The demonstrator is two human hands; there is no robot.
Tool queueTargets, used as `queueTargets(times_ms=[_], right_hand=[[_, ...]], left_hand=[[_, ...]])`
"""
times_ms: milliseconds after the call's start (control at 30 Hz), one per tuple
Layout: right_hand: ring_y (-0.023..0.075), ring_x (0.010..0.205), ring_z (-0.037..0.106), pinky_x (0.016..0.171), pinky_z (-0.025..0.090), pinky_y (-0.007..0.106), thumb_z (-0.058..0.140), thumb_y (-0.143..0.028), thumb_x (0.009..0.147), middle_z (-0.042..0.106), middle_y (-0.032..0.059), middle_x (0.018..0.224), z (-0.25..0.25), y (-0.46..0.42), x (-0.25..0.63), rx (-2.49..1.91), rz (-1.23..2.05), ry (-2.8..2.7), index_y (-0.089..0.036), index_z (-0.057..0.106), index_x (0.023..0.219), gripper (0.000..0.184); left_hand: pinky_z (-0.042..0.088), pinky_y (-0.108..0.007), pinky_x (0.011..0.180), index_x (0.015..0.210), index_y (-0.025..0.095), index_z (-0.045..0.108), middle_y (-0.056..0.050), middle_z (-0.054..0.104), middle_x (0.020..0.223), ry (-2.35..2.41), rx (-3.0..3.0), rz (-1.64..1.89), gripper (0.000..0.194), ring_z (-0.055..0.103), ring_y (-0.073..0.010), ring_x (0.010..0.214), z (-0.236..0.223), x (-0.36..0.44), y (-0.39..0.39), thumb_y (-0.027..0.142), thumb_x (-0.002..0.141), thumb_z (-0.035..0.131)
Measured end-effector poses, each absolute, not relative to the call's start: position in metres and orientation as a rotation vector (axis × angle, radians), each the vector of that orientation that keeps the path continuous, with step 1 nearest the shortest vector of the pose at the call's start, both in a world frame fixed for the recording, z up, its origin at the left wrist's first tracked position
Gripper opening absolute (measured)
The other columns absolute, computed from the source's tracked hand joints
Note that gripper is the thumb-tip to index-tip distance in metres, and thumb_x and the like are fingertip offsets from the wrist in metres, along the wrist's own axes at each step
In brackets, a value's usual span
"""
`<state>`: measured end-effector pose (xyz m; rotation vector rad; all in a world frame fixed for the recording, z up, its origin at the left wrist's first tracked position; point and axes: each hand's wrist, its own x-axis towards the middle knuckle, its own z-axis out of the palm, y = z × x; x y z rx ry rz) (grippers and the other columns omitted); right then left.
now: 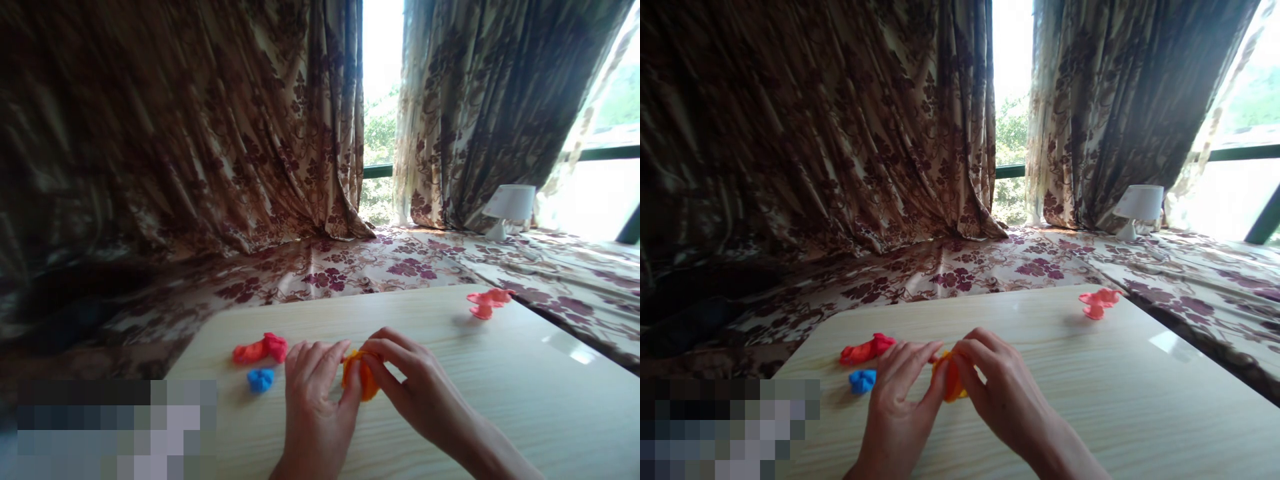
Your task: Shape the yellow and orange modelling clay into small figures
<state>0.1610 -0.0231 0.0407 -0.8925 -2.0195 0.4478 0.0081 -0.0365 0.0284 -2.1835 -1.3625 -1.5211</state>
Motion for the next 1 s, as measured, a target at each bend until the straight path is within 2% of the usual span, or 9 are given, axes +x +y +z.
queueTargets(times_ms=[200, 300, 400, 500, 700, 800, 1000], right_hand=[[0.0126, 0.073, 0.054, 0.067, 0.043, 0.023, 0.047, -0.019, 0.088, 0.055, 0.0027, 0.084, 0.0434, -0.0234, 0.1603, -0.884, 0.448, -1.998, -0.020, 0.058, 0.091, 0.011], [0.0125, 0.070, 0.053, 0.064, 0.043, 0.023, 0.050, -0.019, 0.086, 0.055, 0.0018, 0.079, 0.0433, -0.0241, 0.1593, -0.926, 0.453, -1.960, -0.019, 0.056, 0.086, 0.006], [0.0117, 0.066, 0.052, 0.062, 0.042, 0.023, 0.047, -0.018, 0.088, 0.054, 0.0010, 0.076, 0.0414, -0.0232, 0.1593, -0.943, 0.447, -1.945, -0.018, 0.056, 0.080, 0.012], [0.0118, 0.066, 0.052, 0.062, 0.042, 0.023, 0.046, -0.018, 0.089, 0.055, 0.0014, 0.077, 0.0402, -0.0224, 0.1595, -0.936, 0.430, -1.946, -0.019, 0.058, 0.082, 0.014], [0.0123, 0.069, 0.053, 0.064, 0.043, 0.023, 0.052, -0.018, 0.085, 0.055, 0.0009, 0.078, 0.0403, -0.0231, 0.1593, -0.936, 0.435, -1.944, -0.019, 0.058, 0.084, 0.006], [0.0116, 0.068, 0.053, 0.063, 0.042, 0.023, 0.049, -0.016, 0.086, 0.055, 0.0010, 0.078, 0.0399, -0.0230, 0.1595, -0.927, 0.436, -1.944, -0.019, 0.058, 0.082, 0.010], [0.0120, 0.069, 0.053, 0.063, 0.043, 0.023, 0.051, -0.016, 0.085, 0.056, 0.0009, 0.078, 0.0398, -0.0228, 0.1593, -0.934, 0.449, -1.937, -0.019, 0.058, 0.083, 0.009]], left_hand=[[0.041, -0.034, 0.077, 0.088, 0.020, 0.061, -0.001, 0.064, 0.077, -1.345, -2.145, -1.584, 0.014, 0.057, -0.0160, 0.074, 0.0292, 0.0067, -0.0360, 0.011, 0.079, 0.057], [0.042, -0.033, 0.076, 0.085, 0.020, 0.058, -0.001, 0.063, 0.076, -1.406, -2.092, -1.611, 0.010, 0.057, -0.0163, 0.075, 0.0272, 0.0060, -0.0357, 0.012, 0.079, 0.056], [0.043, -0.033, 0.074, 0.087, 0.020, 0.057, -0.001, 0.062, 0.074, -1.466, -2.114, -1.585, 0.009, 0.057, -0.0170, 0.073, 0.0248, 0.0061, -0.0360, 0.016, 0.079, 0.057], [0.041, -0.034, 0.077, 0.091, 0.021, 0.059, 0.000, 0.063, 0.077, -1.442, -2.171, -1.542, 0.013, 0.057, -0.0171, 0.074, 0.0235, 0.0056, -0.0366, 0.017, 0.079, 0.058], [0.040, -0.034, 0.077, 0.080, 0.021, 0.058, 0.001, 0.062, 0.072, -1.512, -2.152, -1.549, 0.005, 0.055, -0.0163, 0.071, 0.0231, 0.0060, -0.0375, 0.016, 0.080, 0.055], [0.041, -0.032, 0.072, 0.075, 0.020, 0.056, 0.001, 0.060, 0.069, -1.566, -2.170, -1.522, 0.006, 0.054, -0.0165, 0.069, 0.0224, 0.0067, -0.0372, 0.018, 0.080, 0.055], [0.042, -0.032, 0.073, 0.076, 0.021, 0.058, 0.000, 0.060, 0.072, -1.538, -2.192, -1.533, 0.006, 0.055, -0.0173, 0.073, 0.0218, 0.0054, -0.0358, 0.020, 0.081, 0.054]])
